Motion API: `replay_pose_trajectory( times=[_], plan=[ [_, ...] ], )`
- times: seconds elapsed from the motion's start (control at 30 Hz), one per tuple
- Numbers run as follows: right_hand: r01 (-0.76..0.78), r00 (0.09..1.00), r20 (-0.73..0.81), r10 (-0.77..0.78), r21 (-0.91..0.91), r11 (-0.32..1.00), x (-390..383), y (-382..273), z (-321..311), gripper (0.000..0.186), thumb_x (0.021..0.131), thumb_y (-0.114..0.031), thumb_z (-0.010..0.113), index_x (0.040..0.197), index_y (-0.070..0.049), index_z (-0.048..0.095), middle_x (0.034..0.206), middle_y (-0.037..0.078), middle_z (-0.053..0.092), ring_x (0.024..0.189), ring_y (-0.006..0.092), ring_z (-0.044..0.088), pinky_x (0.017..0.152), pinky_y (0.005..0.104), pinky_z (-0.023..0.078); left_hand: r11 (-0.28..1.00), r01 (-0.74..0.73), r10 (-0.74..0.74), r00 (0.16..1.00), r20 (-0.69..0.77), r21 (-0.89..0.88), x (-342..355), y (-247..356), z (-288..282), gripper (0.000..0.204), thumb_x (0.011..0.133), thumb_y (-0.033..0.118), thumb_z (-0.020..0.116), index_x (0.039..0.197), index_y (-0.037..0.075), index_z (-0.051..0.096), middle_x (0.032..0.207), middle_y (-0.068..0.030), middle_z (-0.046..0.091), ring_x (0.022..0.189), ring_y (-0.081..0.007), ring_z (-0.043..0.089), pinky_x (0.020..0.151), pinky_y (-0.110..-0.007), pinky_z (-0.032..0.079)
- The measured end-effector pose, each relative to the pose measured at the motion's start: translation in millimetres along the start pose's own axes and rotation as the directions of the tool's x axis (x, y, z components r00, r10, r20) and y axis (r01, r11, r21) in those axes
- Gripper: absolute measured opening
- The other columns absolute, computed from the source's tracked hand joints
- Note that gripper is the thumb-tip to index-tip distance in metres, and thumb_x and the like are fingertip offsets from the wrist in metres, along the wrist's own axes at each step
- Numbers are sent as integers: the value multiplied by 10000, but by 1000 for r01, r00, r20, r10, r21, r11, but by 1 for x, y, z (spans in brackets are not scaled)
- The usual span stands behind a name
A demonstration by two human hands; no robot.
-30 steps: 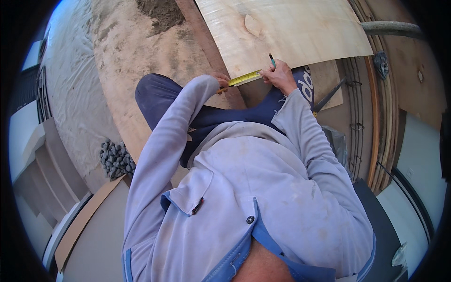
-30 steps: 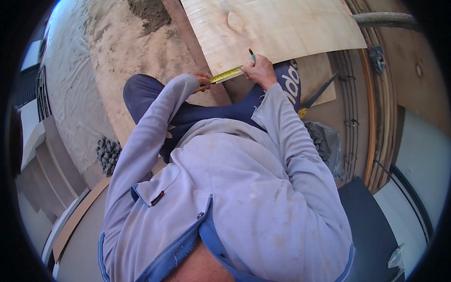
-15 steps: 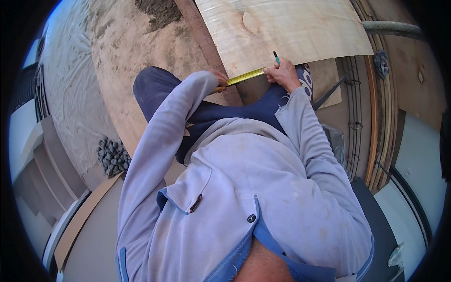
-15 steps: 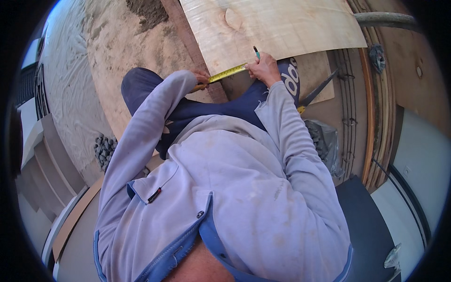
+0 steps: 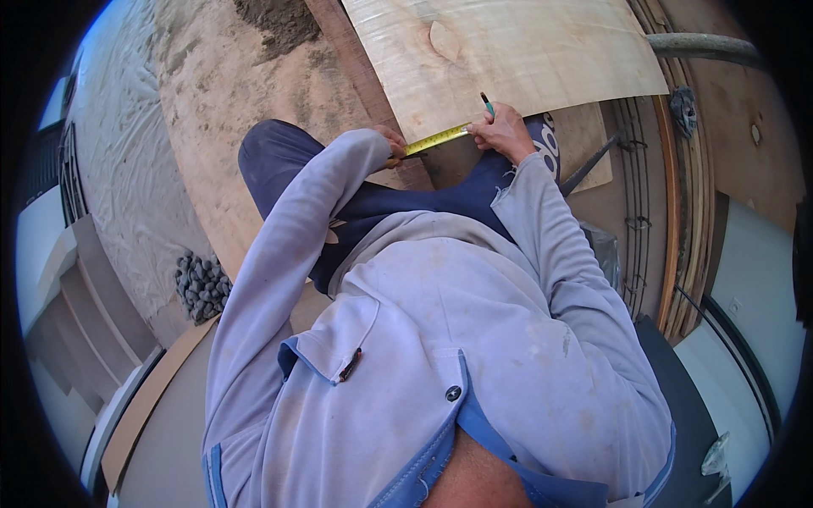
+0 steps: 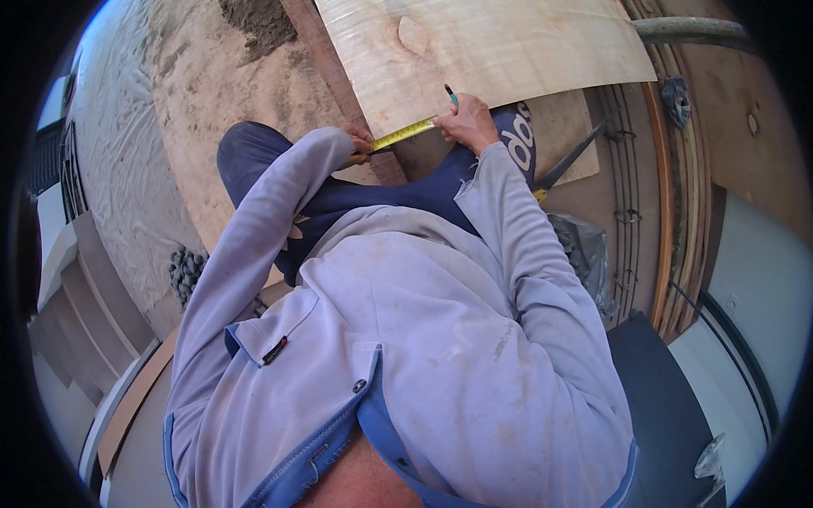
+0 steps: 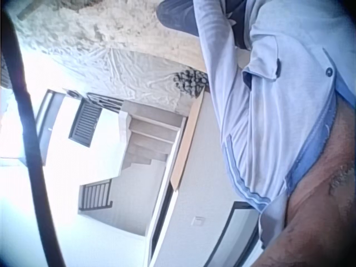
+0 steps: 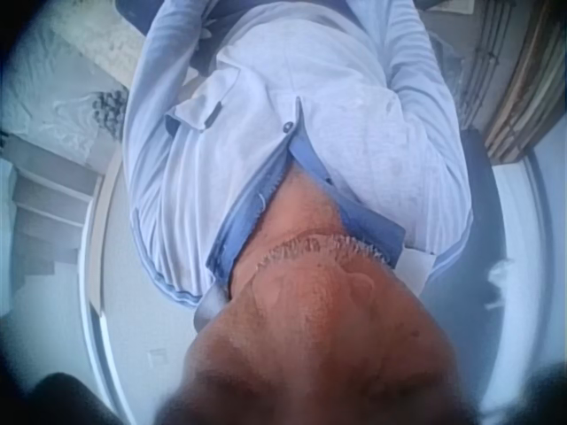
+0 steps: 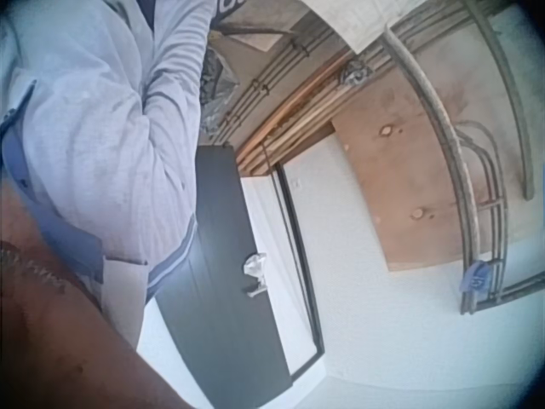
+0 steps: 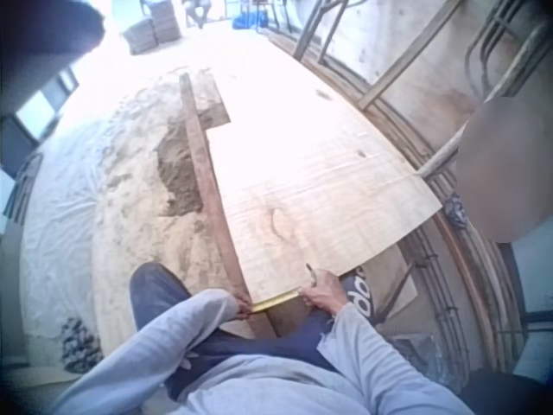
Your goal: The person measures a wooden board with a tape measure, marks it with a pencil using a straight edge, and then saws a section of the board using a hand saw.
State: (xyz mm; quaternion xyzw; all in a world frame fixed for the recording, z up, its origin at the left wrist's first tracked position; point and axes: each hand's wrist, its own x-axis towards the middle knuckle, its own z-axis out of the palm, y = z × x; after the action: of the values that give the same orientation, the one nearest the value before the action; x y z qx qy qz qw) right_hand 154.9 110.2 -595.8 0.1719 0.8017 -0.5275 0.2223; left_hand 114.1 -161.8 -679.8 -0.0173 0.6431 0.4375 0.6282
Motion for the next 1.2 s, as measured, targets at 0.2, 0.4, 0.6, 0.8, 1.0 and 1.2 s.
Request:
replay_pose_trajectory(
  times=[0.2,0.4,0.6,0.8,1.0,1.2],
  plan=[
    [199,940,-261,-222,-112,974,5,11,-14,346,866,-343,550,771,-10,546,649,100,610,589,193,606,543,312,471,1000,17,-16,996,-91,2,-3,3,3,138,760,89,630,870,6,649,730,-76,645,631,-146,601,564,-268,481],
    [265,886,-326,-329,-225,938,-35,-15,-21,339,882,-354,546,889,-24,623,669,123,617,631,219,609,583,325,456,997,23,-19,997,-68,70,-13,8,2,160,728,107,615,850,14,659,698,-64,639,620,-138,597,547,-257,463],
    [338,909,-275,-312,51,940,-42,3,-7,168,784,-132,649,879,6,651,718,132,648,656,165,626,587,281,471,998,54,-51,987,-152,11,-20,18,15,175,725,99,605,864,6,658,690,-70,637,602,-141,593,531,-253,456],
    [547,775,-188,-603,-278,790,-39,3,0,166,775,-108,624,880,20,633,781,175,636,714,304,626,630,337,485,996,53,-43,991,-128,77,-9,4,6,178,724,77,605,879,10,659,689,-80,636,586,-147,594,526,-264,470],
    [560,779,-109,-618,-323,763,-33,12,-1,163,786,-108,578,880,18,622,820,186,620,767,335,601,686,376,474,998,54,-45,983,-178,43,-29,27,17,201,721,77,596,896,-6,651,690,-71,637,607,-127,601,542,-248,476],
    [583,766,-82,-638,-330,742,-30,11,0,153,789,-113,561,861,10,618,805,191,611,770,346,594,688,394,467,868,-284,320,947,-21,407,-7,-6,1,205,717,77,605,899,-6,650,707,-76,644,618,-128,607,547,-246,480]
  ],
)
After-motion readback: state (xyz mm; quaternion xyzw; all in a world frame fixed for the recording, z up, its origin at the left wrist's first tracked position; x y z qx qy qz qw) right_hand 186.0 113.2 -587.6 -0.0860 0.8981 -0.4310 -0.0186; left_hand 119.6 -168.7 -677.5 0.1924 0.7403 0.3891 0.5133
